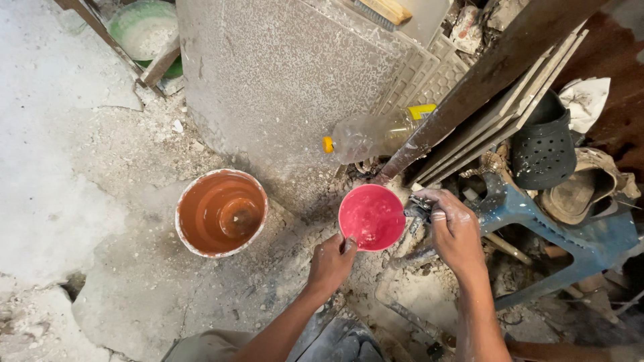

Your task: The person brushes a decorative molding strip, then kneads and mixes plaster in a plastic bowl by hand. They fill a pink cup with water at a tap, then scoop gypsum casting powder from a bag into the bowl.

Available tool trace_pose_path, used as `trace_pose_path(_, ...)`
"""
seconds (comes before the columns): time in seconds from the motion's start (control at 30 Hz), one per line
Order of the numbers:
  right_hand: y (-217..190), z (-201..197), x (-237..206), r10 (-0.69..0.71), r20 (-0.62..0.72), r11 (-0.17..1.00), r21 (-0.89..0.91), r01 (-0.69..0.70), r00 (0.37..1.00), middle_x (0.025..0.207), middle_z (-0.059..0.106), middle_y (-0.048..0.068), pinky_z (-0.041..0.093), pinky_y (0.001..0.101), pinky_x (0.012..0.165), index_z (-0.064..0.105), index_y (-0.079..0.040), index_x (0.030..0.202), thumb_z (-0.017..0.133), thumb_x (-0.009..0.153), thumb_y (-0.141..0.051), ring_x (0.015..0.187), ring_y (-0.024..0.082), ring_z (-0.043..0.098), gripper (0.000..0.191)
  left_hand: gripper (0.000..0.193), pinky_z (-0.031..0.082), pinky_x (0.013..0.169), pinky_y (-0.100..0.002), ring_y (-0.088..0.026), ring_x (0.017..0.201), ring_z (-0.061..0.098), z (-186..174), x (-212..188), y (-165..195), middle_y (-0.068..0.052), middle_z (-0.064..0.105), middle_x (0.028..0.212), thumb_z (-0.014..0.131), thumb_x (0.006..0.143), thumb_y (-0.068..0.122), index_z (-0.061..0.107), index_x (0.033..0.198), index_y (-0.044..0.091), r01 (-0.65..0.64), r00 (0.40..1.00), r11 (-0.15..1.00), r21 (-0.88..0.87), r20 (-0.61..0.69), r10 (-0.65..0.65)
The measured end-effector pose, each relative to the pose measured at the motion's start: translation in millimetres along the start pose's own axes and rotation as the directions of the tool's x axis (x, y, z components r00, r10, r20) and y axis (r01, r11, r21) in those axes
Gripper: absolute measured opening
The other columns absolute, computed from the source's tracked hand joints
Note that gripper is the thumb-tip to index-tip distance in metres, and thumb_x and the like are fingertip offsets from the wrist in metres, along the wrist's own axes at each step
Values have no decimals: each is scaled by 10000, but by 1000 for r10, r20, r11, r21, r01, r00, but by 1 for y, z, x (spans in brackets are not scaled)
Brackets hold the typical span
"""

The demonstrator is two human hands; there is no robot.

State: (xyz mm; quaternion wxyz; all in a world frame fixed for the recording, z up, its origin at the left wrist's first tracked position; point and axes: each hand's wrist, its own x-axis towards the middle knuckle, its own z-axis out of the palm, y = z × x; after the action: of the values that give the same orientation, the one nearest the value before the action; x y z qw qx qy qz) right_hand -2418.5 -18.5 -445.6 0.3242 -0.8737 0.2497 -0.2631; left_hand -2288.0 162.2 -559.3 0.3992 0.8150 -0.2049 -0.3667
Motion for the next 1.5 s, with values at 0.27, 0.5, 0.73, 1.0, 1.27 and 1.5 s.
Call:
trace_pose_path(0.27, 0, 0, -1, -13, 3, 1000, -4, 13, 1000, 1151, 706, 174, 505, 375, 978, 675, -13, 1172, 417, 892, 17, 1089, 337, 694, 382, 315, 488, 600, -424, -228, 572, 606, 3, -1, -2, -179, 650, 688, 654, 936, 282, 636, 825, -12, -61, 996, 997, -40, -60, 59)
trace_pose_path(0.5, 2, -1, -1, 1, 9, 1000, -3, -1, 1000, 1136, 707, 175, 506, 377, 959, 670, -13, 1166, 422, 881, 5, 1058, 337, 695, 378, 323, 494, 623, -437, -268, 586, 614, 7, 0, -6, -191, 651, 701, 654, 939, 287, 627, 828, -15, -86, 993, 996, -28, -79, 83)
trace_pose_path(0.73, 0, 1, -1, -2, -19, 1000, -17, 2, 1000, 1147, 708, 176, 510, 388, 954, 677, -30, 1173, 420, 880, 6, 1070, 343, 692, 391, 321, 489, 604, -441, -277, 571, 612, 3, -1, -4, -199, 639, 686, 663, 929, 273, 620, 820, -26, -128, 985, 991, -47, -120, 122)
trace_pose_path(1.0, 0, -1, -3, 19, -16, 1000, -25, -20, 1000, 1151, 712, 170, 520, 391, 936, 678, -37, 1175, 415, 880, 8, 1052, 342, 699, 398, 359, 469, 577, -432, -216, 553, 579, 4, -1, -4, -169, 634, 661, 620, 980, 294, 632, 804, -20, -39, 998, 999, -9, -50, 39)
trace_pose_path(1.27, -2, 0, -2, 18, -34, 1000, -23, -19, 999, 1163, 717, 168, 519, 392, 946, 680, -43, 1179, 424, 892, 7, 1071, 338, 701, 387, 323, 476, 589, -434, -206, 557, 602, 7, -2, -2, -169, 657, 666, 613, 965, 289, 656, 844, -7, -27, 999, 999, -33, -48, 25)
trace_pose_path(1.5, -2, -2, -5, 39, -24, 999, -21, -40, 999, 1143, 711, 169, 517, 383, 926, 685, -55, 1187, 428, 907, -5, 1041, 338, 698, 383, 335, 490, 590, -440, -243, 552, 626, 14, 0, -7, -191, 656, 663, 643, 938, 289, 652, 826, -27, -115, 989, 992, -46, -98, 110)
